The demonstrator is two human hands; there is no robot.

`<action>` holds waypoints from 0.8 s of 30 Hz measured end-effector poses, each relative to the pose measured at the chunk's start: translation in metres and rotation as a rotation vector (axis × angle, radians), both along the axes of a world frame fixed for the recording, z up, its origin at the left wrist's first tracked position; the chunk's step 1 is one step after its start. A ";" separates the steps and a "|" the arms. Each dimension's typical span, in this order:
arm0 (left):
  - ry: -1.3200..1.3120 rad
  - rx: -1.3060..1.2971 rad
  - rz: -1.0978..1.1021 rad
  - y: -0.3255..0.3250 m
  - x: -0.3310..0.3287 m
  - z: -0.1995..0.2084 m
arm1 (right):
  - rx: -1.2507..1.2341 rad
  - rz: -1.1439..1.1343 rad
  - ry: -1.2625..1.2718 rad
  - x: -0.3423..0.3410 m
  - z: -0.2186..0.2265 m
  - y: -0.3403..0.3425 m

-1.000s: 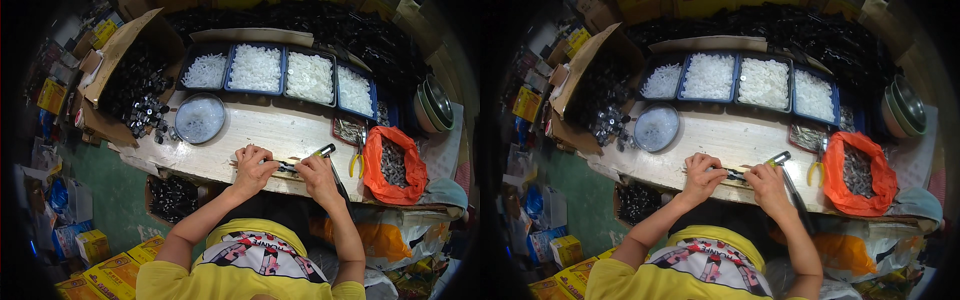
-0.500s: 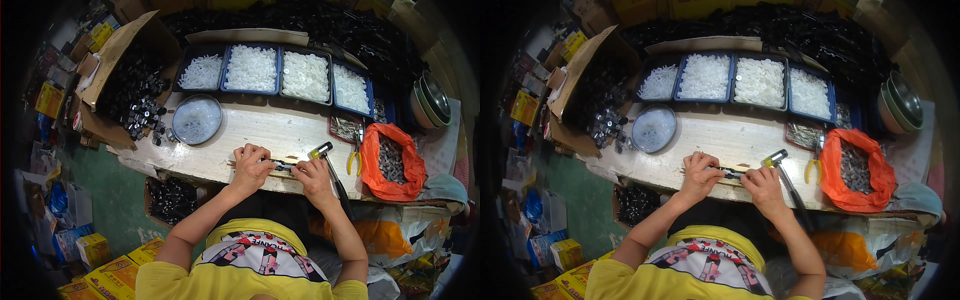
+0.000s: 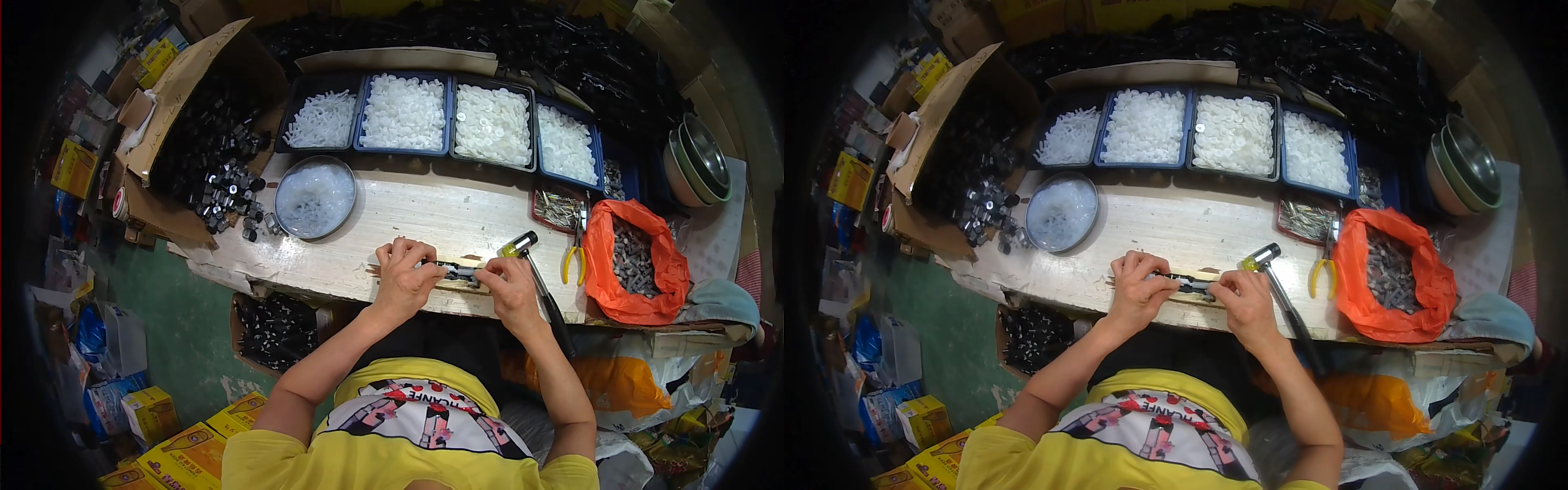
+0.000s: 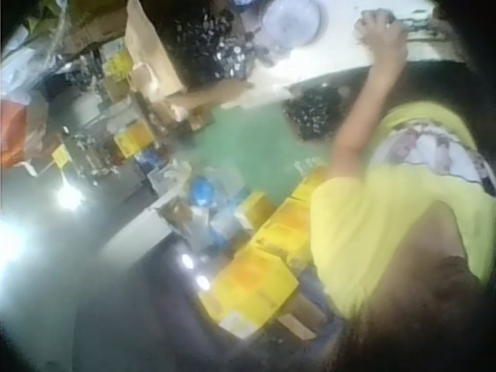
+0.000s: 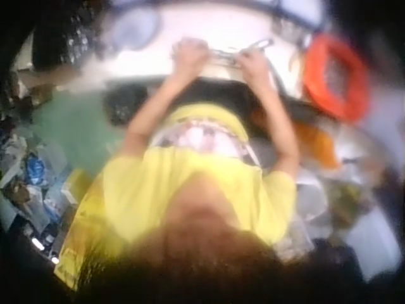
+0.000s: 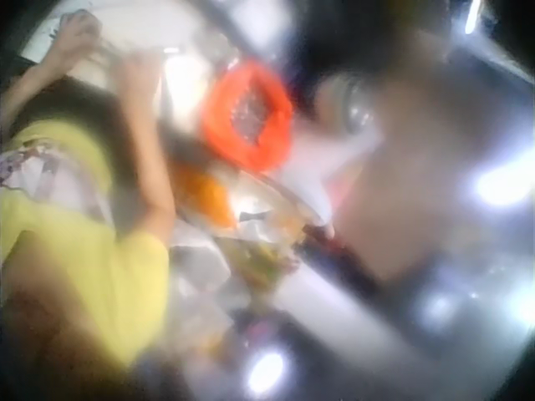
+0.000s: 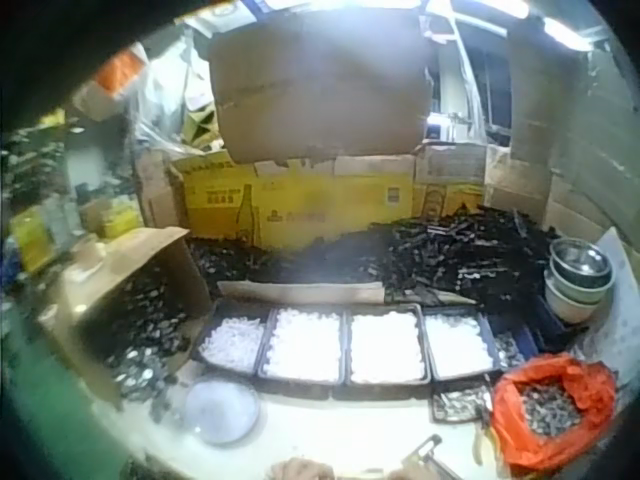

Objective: The person assembles small metal padlocks at a cluttered workbench. They insert pins into the lock body, place the assembly into a wooden jig, and strike it with a hammer to secure the components. The person then uses pliers to adjust the shackle and places the finished lock into a container.

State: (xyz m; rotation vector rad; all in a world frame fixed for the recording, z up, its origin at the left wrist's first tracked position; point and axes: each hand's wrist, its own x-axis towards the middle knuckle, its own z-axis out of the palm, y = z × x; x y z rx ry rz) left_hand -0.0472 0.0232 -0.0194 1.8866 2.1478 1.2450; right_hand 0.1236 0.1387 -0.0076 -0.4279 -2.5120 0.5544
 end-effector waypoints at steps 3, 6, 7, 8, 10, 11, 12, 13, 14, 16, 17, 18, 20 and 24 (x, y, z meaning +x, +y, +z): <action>0.003 0.004 -0.002 0.000 0.000 -0.001 | 0.089 0.025 -0.060 0.001 0.001 0.001; 0.006 0.000 -0.009 0.001 -0.001 0.000 | 0.096 0.052 -0.075 0.000 0.005 0.004; 0.003 -0.002 -0.011 0.002 -0.001 0.001 | 0.075 0.071 -0.070 -0.001 0.005 0.005; 0.000 -0.002 -0.008 0.001 -0.001 0.000 | 0.066 0.098 -0.071 -0.002 0.007 0.007; -0.005 -0.007 -0.005 -0.001 -0.001 0.001 | 0.006 0.126 -0.094 -0.003 0.011 0.009; -0.006 -0.004 -0.007 0.000 -0.001 0.003 | -0.026 0.131 -0.095 -0.003 0.009 0.011; -0.007 -0.001 -0.009 0.002 0.000 0.004 | -0.057 0.136 -0.089 -0.002 0.010 0.016; -0.009 -0.007 -0.007 0.001 0.000 0.004 | -0.095 0.144 -0.083 -0.003 0.007 0.018; -0.010 -0.001 -0.012 0.002 0.000 0.003 | -0.133 0.154 -0.077 -0.003 0.006 0.020; -0.001 0.005 -0.012 0.003 0.000 0.002 | -0.102 0.168 -0.108 -0.003 0.008 0.022; 0.005 0.009 -0.010 0.003 0.000 0.002 | -0.086 0.177 -0.124 -0.004 0.008 0.023; -0.001 0.002 -0.010 0.002 0.000 0.001 | -0.062 0.182 -0.145 -0.004 0.007 0.023; 0.000 -0.001 -0.003 0.001 0.000 0.000 | -0.042 0.198 -0.158 -0.005 0.010 0.023; 0.003 0.003 -0.009 -0.001 0.000 0.000 | -0.155 0.222 -0.162 -0.006 0.009 0.027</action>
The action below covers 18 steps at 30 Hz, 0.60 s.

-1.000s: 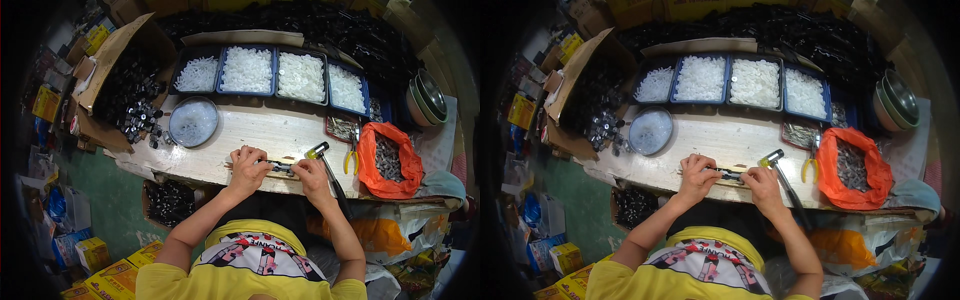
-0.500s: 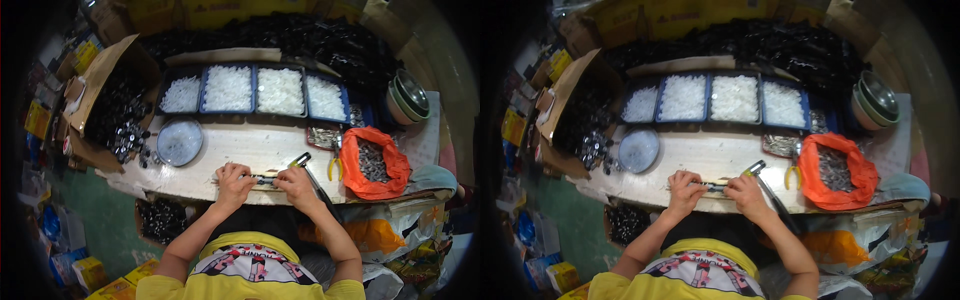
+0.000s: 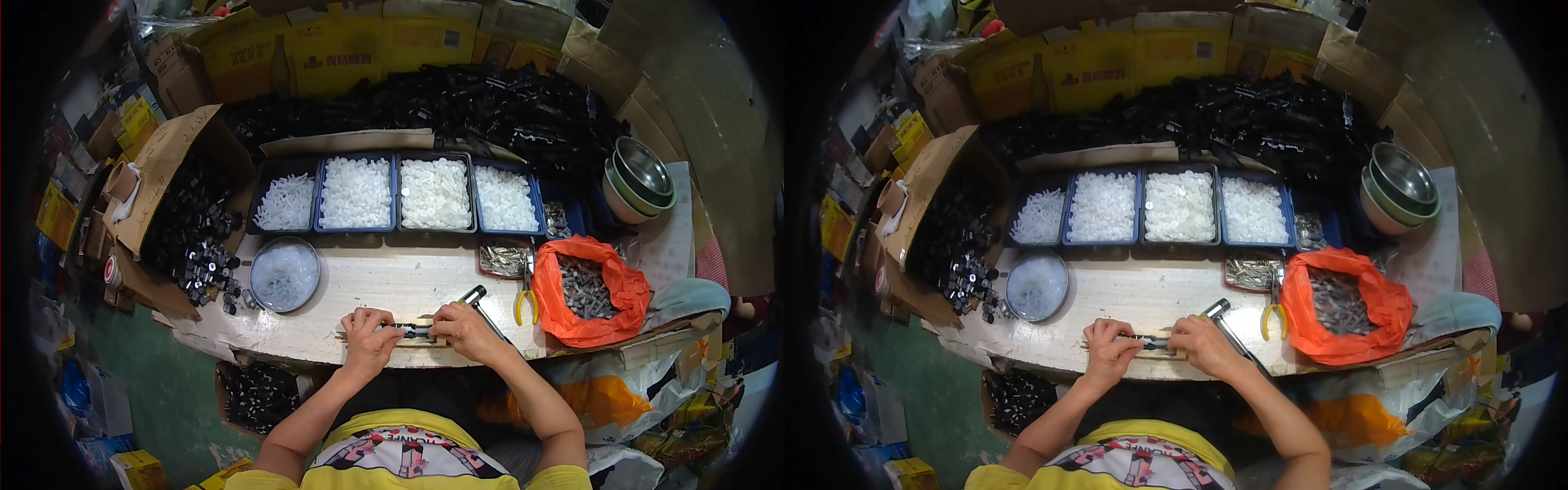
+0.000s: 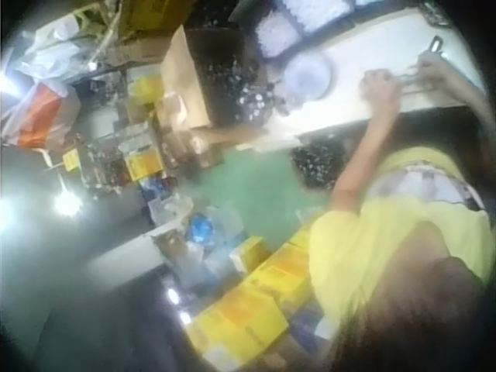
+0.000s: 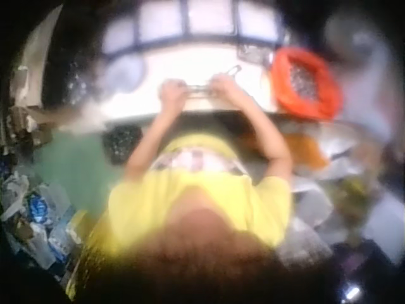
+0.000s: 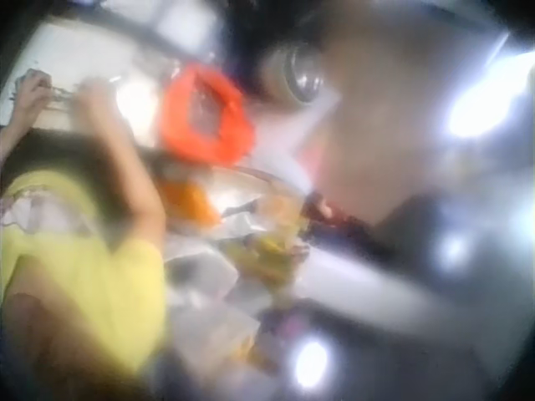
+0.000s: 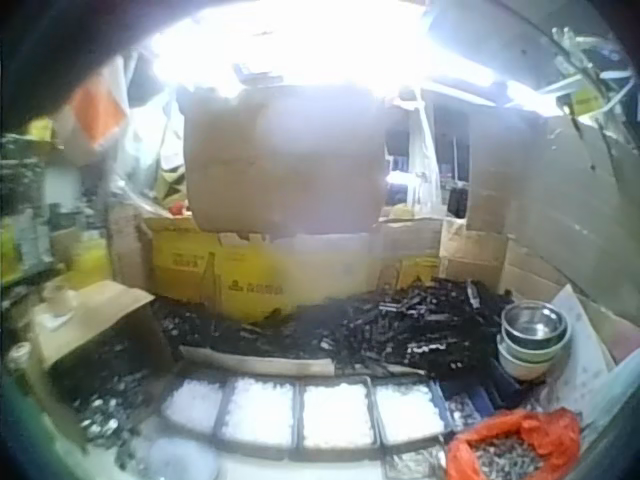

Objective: The person assembles small metal padlocks at a cluttered workbench. They insert pins into the lock body, place the assembly into a wooden jig, and strike it with a hammer to secure the components. The person then uses pliers to adjust the shackle and places the finished lock into a container.

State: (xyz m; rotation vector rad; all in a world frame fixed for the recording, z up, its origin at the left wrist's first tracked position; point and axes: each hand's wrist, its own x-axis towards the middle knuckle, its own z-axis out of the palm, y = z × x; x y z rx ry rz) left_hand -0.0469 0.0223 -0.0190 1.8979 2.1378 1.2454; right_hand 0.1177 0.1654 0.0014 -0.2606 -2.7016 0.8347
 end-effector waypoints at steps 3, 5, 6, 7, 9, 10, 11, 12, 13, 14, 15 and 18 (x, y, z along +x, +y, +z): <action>0.007 0.003 -0.001 -0.001 0.000 -0.001 | -0.055 -0.003 -0.006 -0.001 0.003 -0.001; 0.011 0.014 -0.008 0.000 0.000 0.001 | -0.013 0.003 0.000 -0.001 0.006 -0.002; 0.001 0.009 0.002 0.000 0.001 0.003 | -0.005 -0.004 0.006 0.001 0.001 -0.003; 0.003 -0.010 0.005 -0.001 0.001 0.002 | 0.010 0.011 -0.011 0.001 -0.004 -0.002; 0.018 -0.015 0.012 -0.002 -0.001 -0.001 | 0.058 0.047 -0.040 0.001 -0.006 -0.001; 0.018 -0.005 0.011 0.000 -0.001 -0.004 | 0.070 0.048 -0.053 0.001 -0.007 0.001; 0.022 -0.005 0.020 -0.002 0.000 -0.004 | 0.072 0.058 -0.060 0.001 -0.007 -0.001; 0.017 0.007 0.015 -0.001 0.000 -0.002 | 0.103 0.060 -0.063 0.000 -0.004 0.000; 0.018 0.014 0.014 -0.002 0.000 -0.002 | 0.147 0.061 -0.056 -0.001 -0.002 -0.001; 0.017 0.021 0.014 -0.002 -0.001 -0.001 | 0.158 0.068 -0.065 -0.002 -0.001 0.000; 0.017 0.028 0.015 -0.001 -0.001 -0.001 | 0.169 0.075 -0.075 -0.003 0.000 0.001; 0.037 0.054 0.008 0.004 0.001 -0.007 | 0.183 0.064 -0.119 0.002 0.009 0.000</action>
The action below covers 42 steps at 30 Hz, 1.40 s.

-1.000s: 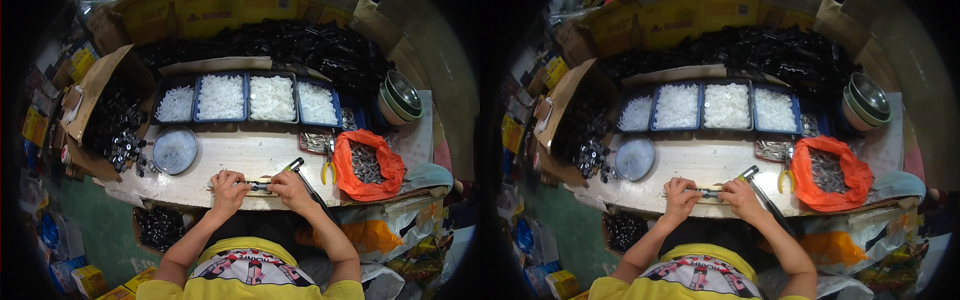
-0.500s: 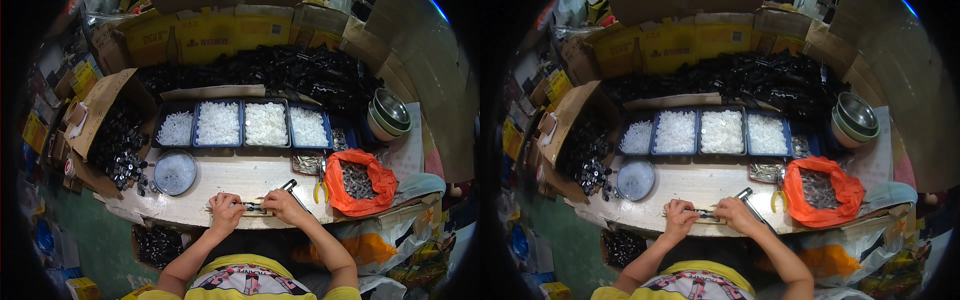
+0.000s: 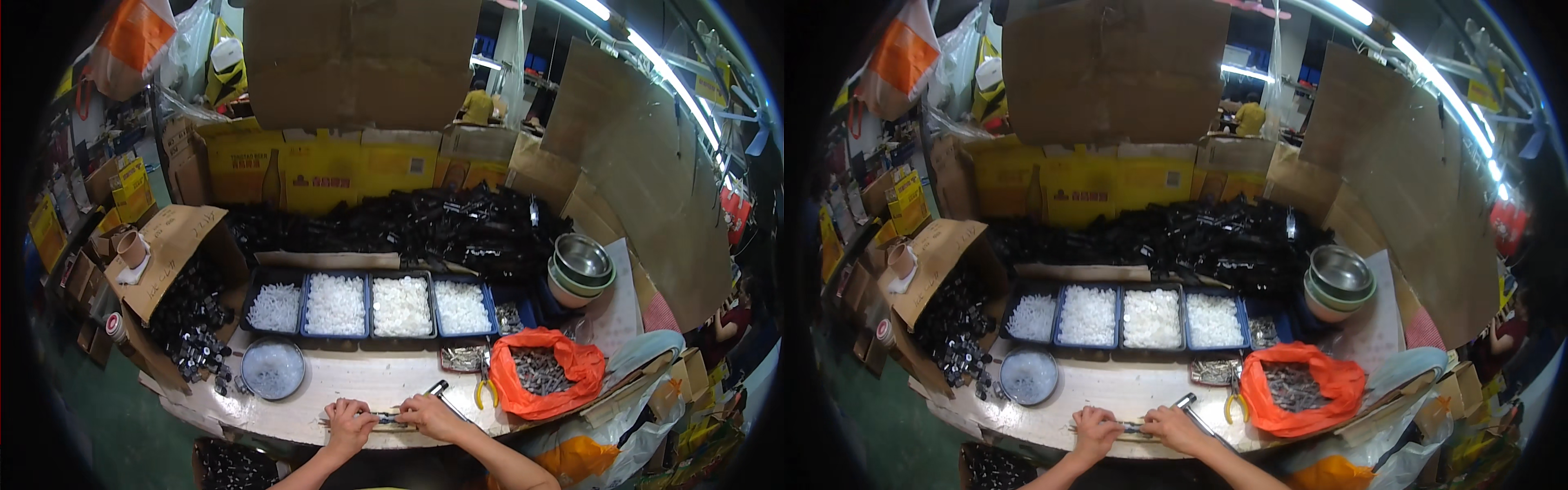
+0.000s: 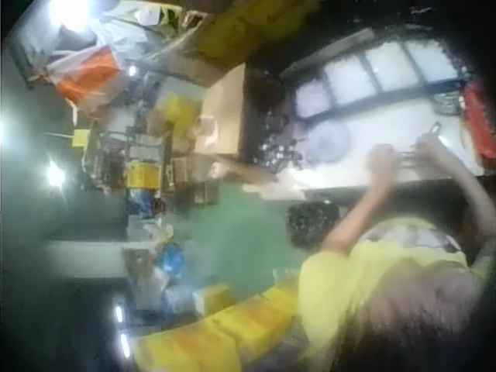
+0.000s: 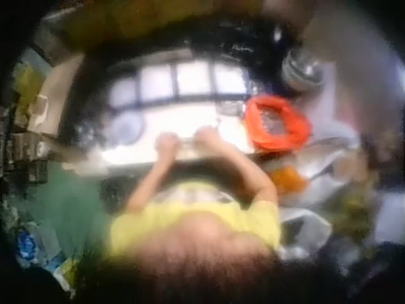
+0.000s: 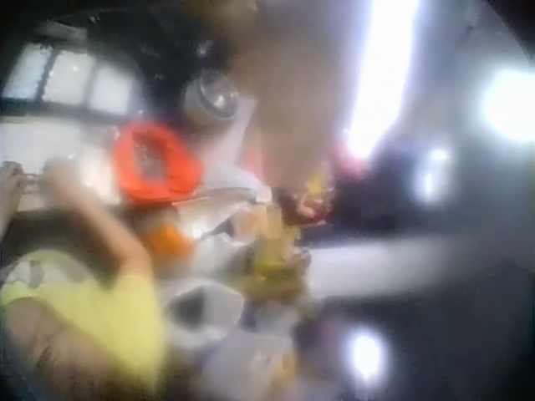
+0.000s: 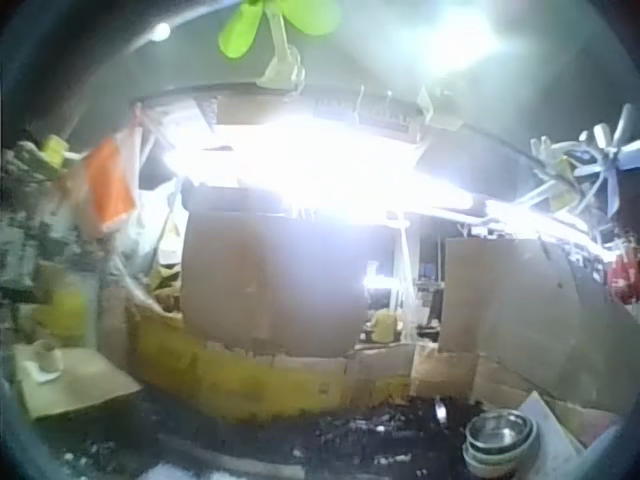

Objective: The person assembles small metal padlocks at a cluttered workbench. They insert pins into the lock body, place the assembly into a wooden jig, and strike it with a hammer to secure the components. The person then uses pliers to adjust the shackle and places the finished lock into a container.

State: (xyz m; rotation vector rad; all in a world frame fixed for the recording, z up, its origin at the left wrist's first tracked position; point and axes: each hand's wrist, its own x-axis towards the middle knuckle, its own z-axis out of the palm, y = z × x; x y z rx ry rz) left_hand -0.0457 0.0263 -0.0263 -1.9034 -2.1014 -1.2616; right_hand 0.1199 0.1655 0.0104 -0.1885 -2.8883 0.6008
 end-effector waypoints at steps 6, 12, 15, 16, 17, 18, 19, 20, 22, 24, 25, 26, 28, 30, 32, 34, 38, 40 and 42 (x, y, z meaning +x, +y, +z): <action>-0.009 -0.019 0.024 -0.005 -0.002 0.000 | -0.014 0.003 -0.063 -0.005 0.008 -0.007; 0.087 -0.017 0.006 -0.005 -0.002 -0.002 | -0.040 -0.009 -0.082 -0.003 0.005 -0.006; 0.130 0.016 0.024 -0.003 -0.003 -0.007 | -0.031 0.000 -0.051 -0.002 0.003 -0.005; 0.133 0.012 0.028 -0.002 -0.003 -0.008 | -0.009 0.015 -0.036 -0.003 -0.002 -0.002; 0.136 0.009 0.031 -0.003 -0.003 -0.009 | 0.012 0.030 -0.021 -0.003 -0.004 -0.002; 0.116 0.000 0.025 -0.005 -0.003 -0.010 | 0.002 0.015 -0.030 -0.002 -0.005 -0.004; 0.099 0.000 0.021 -0.004 -0.003 -0.011 | 0.001 0.001 -0.036 -0.002 -0.001 -0.005; 0.082 0.001 0.015 -0.003 -0.003 -0.010 | 0.001 -0.013 -0.042 -0.003 0.002 -0.006; 0.060 0.009 0.036 -0.007 0.000 -0.003 | -0.021 -0.009 -0.047 -0.002 0.005 -0.008; 0.046 0.016 0.048 -0.006 0.001 -0.004 | -0.006 -0.002 -0.060 -0.002 0.006 -0.008; 0.058 0.011 0.045 -0.006 0.001 -0.007 | -0.003 -0.005 -0.049 -0.001 0.005 -0.008; 0.069 0.006 0.043 -0.005 0.000 -0.010 | 0.000 -0.007 -0.038 -0.001 0.002 -0.007; 0.093 0.009 0.043 -0.005 0.000 -0.012 | 0.004 -0.010 -0.030 0.000 -0.001 -0.006; 0.119 0.025 0.049 -0.004 0.000 -0.008 | 0.005 -0.011 -0.037 0.000 -0.003 -0.006; 0.085 -0.003 0.036 -0.006 0.000 -0.007 | -0.010 -0.013 -0.042 -0.001 0.000 -0.006; 0.064 -0.014 0.026 -0.006 0.001 -0.006 | -0.014 -0.013 -0.044 0.000 0.000 -0.007; 0.065 0.009 0.025 -0.007 0.002 -0.006 | -0.013 -0.017 -0.054 0.000 0.000 -0.007; 0.075 0.020 0.030 -0.008 0.002 -0.007 | -0.014 -0.017 -0.055 0.000 0.000 -0.007; 0.083 0.024 0.035 -0.008 0.002 -0.010 | -0.014 -0.011 -0.044 0.001 -0.001 -0.007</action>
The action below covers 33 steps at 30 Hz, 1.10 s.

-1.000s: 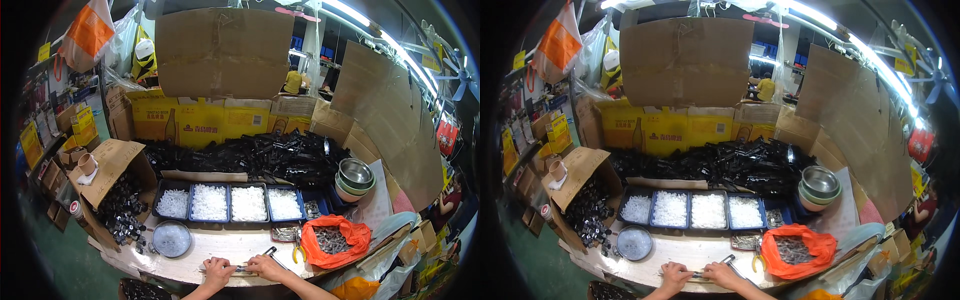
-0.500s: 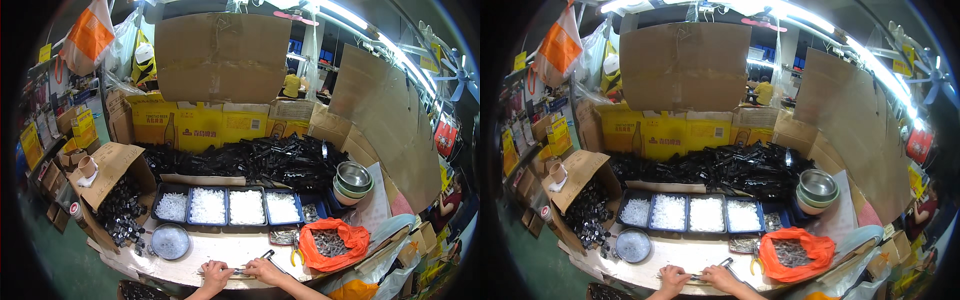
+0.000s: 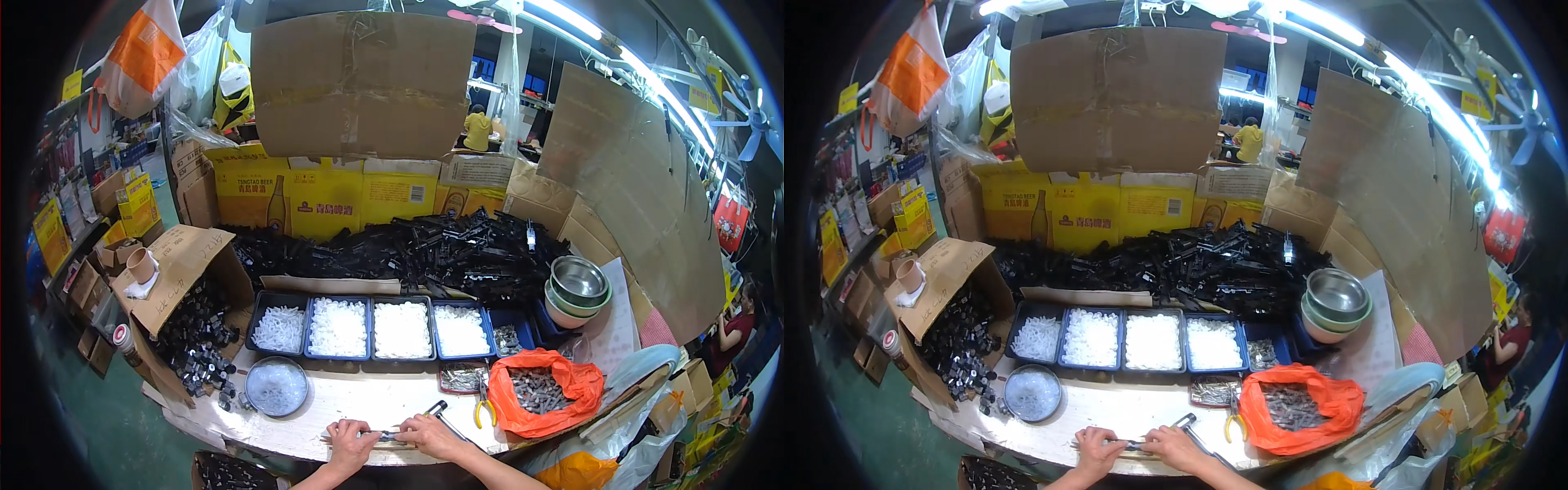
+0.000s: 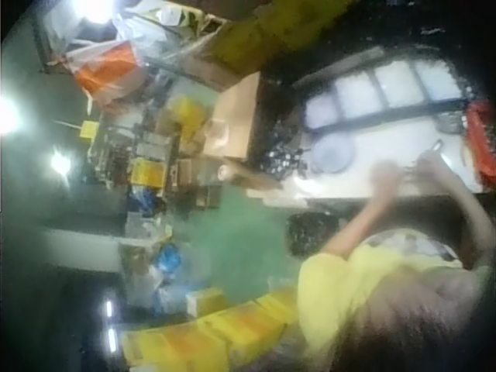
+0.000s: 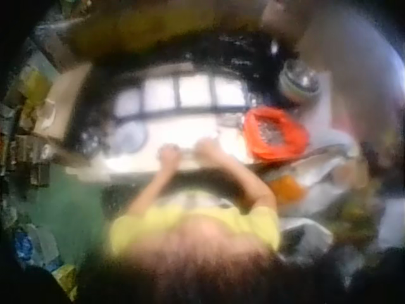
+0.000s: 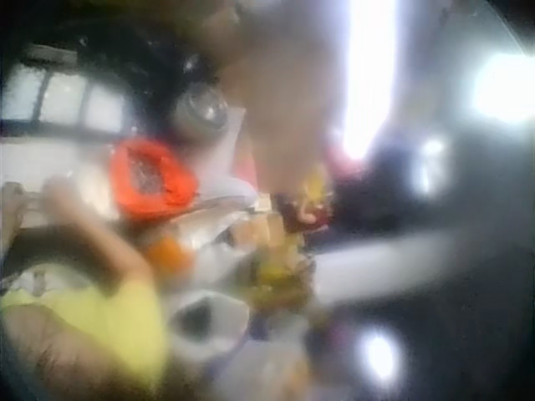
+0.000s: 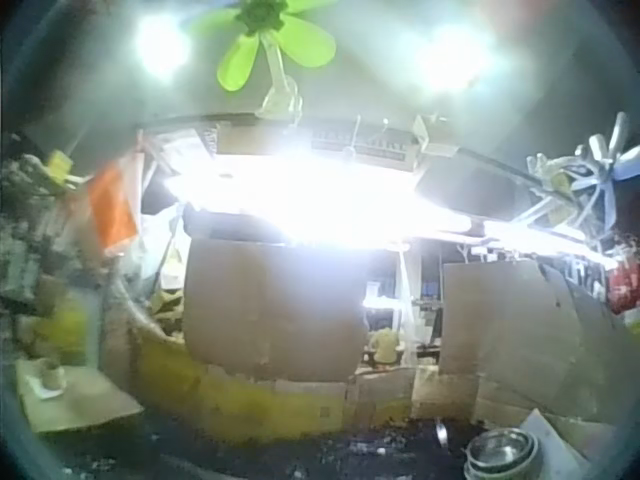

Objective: The person assembles small metal padlocks at a cluttered workbench. They insert pins into the lock body, place the assembly into a wooden jig, and strike it with a hammer to secure the components. The person then uses pliers to adjust the shackle and places the finished lock into a container.

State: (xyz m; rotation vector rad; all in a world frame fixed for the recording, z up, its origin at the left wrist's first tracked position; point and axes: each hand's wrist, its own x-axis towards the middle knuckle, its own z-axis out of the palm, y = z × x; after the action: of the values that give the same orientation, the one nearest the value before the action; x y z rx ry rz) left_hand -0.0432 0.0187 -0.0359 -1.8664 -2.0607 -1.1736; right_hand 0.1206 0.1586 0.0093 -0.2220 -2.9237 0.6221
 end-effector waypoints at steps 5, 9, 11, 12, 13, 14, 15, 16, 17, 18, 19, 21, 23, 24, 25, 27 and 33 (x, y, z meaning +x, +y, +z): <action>0.033 0.010 0.003 -0.002 0.001 0.001 | 0.013 -0.005 0.010 0.000 0.002 -0.001; 0.085 0.023 0.021 -0.004 0.003 0.003 | 0.019 -0.007 -0.011 0.000 0.004 -0.002; 0.089 0.029 0.031 -0.005 0.004 0.004 | 0.018 -0.005 -0.009 0.000 0.003 -0.001; 0.091 0.032 0.037 -0.005 0.005 0.004 | 0.018 -0.003 -0.009 0.000 0.002 -0.001; 0.095 0.033 0.038 -0.005 0.005 0.004 | 0.018 -0.003 -0.005 0.000 0.001 -0.001; 0.100 0.035 0.039 -0.006 0.005 0.005 | 0.019 -0.002 0.000 0.000 0.000 -0.001; 0.105 0.036 0.040 -0.006 0.005 0.005 | 0.019 -0.001 0.004 0.000 -0.001 -0.001; 0.104 0.039 0.040 -0.006 0.005 0.005 | 0.018 0.000 0.005 0.000 -0.001 -0.001; 0.104 0.041 0.040 -0.006 0.005 0.005 | 0.017 0.000 0.007 0.000 -0.001 -0.001; 0.104 0.044 0.040 -0.006 0.005 0.004 | 0.016 0.001 0.008 0.000 -0.001 -0.001; 0.109 0.042 0.041 -0.006 0.005 0.004 | 0.016 0.000 0.000 0.000 0.000 -0.001; 0.119 0.039 0.043 -0.006 0.005 0.003 | 0.015 -0.003 -0.018 0.000 0.001 -0.001; 0.115 0.032 0.040 -0.006 0.006 0.006 | 0.017 -0.010 -0.028 0.000 0.004 -0.002; 0.113 0.028 0.039 -0.007 0.006 0.007 | 0.018 -0.013 -0.034 0.000 0.004 -0.002; 0.111 0.027 0.039 -0.007 0.006 0.007 | 0.016 -0.012 -0.033 -0.001 0.004 -0.002; 0.108 0.024 0.038 -0.006 0.006 0.007 | 0.010 -0.011 -0.032 -0.001 0.004 -0.002; 0.105 0.022 0.035 -0.007 0.006 0.006 | 0.019 -0.013 -0.019 0.000 0.004 -0.003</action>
State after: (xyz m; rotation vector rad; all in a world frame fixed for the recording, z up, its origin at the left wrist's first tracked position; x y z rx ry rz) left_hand -0.0374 0.0119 -0.0300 -1.8323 -2.0079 -1.0618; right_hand 0.1209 0.1561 0.0136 -0.2453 -2.9424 0.5928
